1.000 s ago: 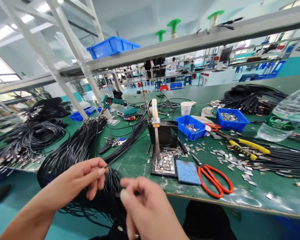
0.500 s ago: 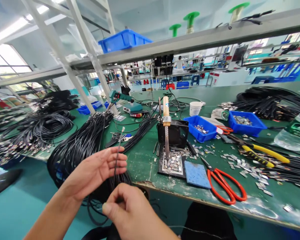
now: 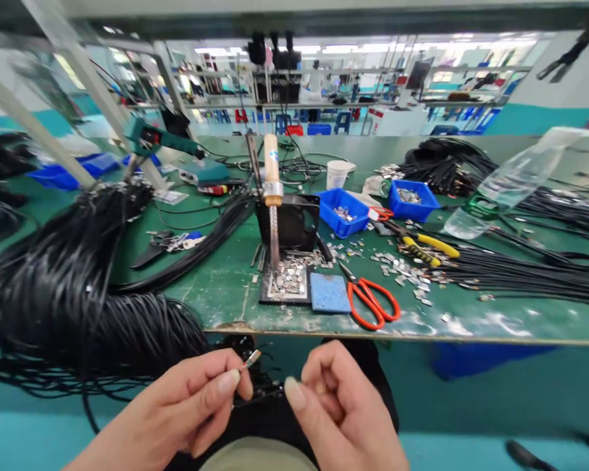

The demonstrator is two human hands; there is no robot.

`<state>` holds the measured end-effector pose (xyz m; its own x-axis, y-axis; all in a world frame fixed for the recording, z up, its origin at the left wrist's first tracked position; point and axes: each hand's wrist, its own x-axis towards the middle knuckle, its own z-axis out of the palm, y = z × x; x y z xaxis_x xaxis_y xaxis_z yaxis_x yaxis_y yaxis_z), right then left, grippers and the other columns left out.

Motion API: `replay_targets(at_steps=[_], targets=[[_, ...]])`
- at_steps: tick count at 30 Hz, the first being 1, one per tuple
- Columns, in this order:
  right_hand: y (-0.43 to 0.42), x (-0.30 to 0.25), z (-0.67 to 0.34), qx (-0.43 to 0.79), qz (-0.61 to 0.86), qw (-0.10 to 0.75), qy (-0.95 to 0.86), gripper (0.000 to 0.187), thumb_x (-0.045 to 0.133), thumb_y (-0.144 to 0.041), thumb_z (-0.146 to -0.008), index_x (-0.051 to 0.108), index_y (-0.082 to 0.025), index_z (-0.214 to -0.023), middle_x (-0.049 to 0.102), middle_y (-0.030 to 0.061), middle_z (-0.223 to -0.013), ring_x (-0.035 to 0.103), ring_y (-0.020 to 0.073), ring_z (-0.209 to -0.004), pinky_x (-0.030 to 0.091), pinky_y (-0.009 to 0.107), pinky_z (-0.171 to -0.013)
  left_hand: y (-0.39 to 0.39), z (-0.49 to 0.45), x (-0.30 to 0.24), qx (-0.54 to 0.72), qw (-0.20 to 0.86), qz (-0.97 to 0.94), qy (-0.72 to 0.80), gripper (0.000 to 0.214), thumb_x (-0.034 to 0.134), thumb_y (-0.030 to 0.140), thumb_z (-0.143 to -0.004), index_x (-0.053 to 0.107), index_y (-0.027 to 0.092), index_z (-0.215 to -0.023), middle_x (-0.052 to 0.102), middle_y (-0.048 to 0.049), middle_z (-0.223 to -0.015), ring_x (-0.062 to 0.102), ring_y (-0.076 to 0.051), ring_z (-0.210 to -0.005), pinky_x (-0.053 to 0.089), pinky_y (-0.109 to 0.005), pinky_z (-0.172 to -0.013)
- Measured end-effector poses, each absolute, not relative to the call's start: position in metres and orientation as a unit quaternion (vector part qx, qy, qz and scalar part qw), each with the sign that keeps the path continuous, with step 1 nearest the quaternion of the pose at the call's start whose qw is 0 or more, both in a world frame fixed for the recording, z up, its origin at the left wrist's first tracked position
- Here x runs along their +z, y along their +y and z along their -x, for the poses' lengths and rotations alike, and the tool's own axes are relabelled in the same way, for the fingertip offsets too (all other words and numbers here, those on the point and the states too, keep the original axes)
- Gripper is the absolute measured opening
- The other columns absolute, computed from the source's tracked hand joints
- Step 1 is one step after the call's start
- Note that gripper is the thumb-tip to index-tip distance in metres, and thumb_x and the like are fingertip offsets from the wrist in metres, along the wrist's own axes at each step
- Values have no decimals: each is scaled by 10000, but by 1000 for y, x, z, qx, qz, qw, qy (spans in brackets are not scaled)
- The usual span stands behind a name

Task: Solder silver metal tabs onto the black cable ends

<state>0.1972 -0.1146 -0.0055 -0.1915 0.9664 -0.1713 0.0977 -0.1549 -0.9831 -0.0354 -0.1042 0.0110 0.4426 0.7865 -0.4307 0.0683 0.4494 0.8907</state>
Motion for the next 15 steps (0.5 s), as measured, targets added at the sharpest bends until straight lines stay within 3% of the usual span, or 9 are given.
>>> replay_targets(at_steps=[5, 10, 15], targets=[[-104, 6, -192, 573, 514, 350, -534, 321, 609, -554, -997, 628, -234, -1004, 382, -62, -688, 333, 140, -632, 311, 252, -561, -105, 24, 7, 196, 729, -477, 450, 406, 493, 546, -1045, 650, 186, -941, 525, 68, -540, 288, -95, -477, 189, -231, -466], [-99, 5, -181, 584, 484, 339, -556, 350, 579, -525, -1026, 625, -212, -876, 542, -31, -746, 440, 132, -683, 396, 246, -632, -101, 24, 14, 197, 740, -471, 437, 384, 488, 510, -1057, 644, 185, -923, 551, 67, -545, 258, -86, -451, 193, -218, -448], [-102, 5, -182, 560, 492, 364, -559, 309, 607, -485, -1016, 651, -220, -862, 576, -22, -748, 462, 132, -671, 409, 240, -612, -97, 22, 17, 226, 700, -503, 454, 397, 550, 513, -1031, 685, 168, -888, 563, 47, -642, 337, -97, -543, 263, -222, -506]])
